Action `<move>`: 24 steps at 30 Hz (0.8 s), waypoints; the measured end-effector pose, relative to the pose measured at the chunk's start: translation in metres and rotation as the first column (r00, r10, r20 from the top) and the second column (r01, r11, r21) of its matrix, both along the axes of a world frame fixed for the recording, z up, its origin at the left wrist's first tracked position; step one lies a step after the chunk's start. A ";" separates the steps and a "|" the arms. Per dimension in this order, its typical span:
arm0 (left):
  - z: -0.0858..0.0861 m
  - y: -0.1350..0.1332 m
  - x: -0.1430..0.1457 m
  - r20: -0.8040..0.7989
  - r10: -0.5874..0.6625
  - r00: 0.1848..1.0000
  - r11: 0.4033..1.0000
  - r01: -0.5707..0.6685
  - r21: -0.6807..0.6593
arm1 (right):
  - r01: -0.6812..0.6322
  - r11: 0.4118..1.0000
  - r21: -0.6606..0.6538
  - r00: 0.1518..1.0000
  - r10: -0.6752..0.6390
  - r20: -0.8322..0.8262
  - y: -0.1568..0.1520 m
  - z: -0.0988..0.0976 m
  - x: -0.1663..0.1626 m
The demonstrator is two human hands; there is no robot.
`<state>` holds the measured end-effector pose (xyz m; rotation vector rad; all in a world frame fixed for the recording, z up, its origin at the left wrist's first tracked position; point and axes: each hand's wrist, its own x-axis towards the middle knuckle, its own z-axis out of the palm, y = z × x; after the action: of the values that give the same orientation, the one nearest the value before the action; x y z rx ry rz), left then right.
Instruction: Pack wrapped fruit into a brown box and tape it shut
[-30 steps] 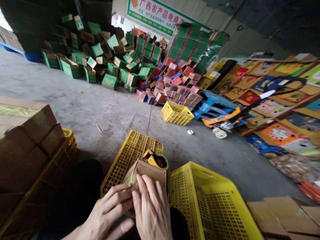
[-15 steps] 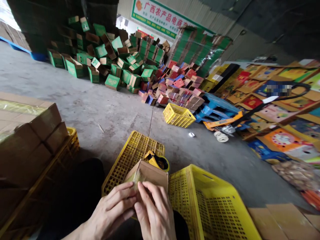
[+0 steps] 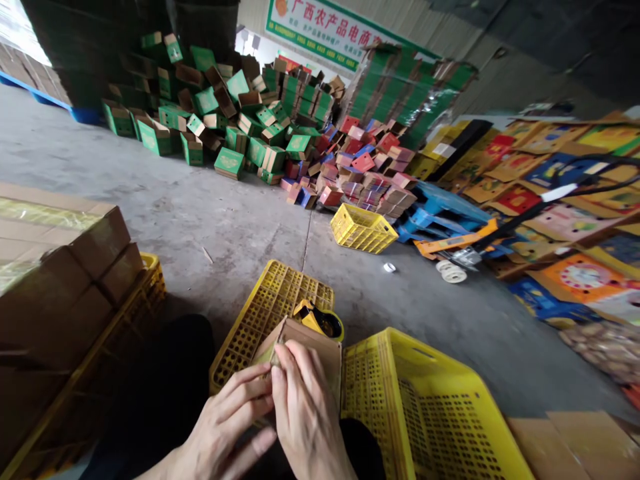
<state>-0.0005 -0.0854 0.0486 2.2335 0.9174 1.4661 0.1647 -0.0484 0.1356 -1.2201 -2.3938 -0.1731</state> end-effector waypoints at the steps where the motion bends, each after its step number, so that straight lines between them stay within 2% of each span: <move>1: 0.000 0.000 0.000 0.001 0.000 1.000 1.000 0.000 0.000 | 0.011 1.000 -0.002 1.000 -0.011 0.022 0.002 -0.001 -0.002; 7: -0.002 -0.001 -0.001 0.013 -0.002 1.000 1.000 0.002 0.000 | 0.100 0.993 0.060 0.989 -0.105 0.101 -0.004 -0.012 -0.003; 11: -0.011 -0.005 -0.003 0.014 -0.032 0.999 0.999 0.032 0.011 | 0.083 0.996 -0.007 0.994 -0.083 0.068 -0.020 -0.013 0.005; 16: -0.023 -0.009 0.002 0.080 -0.021 0.997 0.997 0.026 -0.068 | 0.062 0.992 -0.107 0.998 -0.062 0.005 -0.037 -0.006 0.013; 21: -0.029 -0.003 -0.001 0.027 0.029 0.999 0.999 -0.027 -0.037 | -0.032 0.997 -0.072 0.999 0.032 0.004 -0.049 -0.007 0.028; 24: -0.020 0.003 -0.007 -0.028 0.052 0.998 0.998 -0.052 -0.025 | -0.045 0.999 -0.019 0.999 0.045 -0.016 -0.053 -0.012 0.038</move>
<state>-0.0075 -0.0826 0.0286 2.2327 1.0044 1.4405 0.2028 -0.1018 0.1240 -1.1709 -2.4126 -0.1271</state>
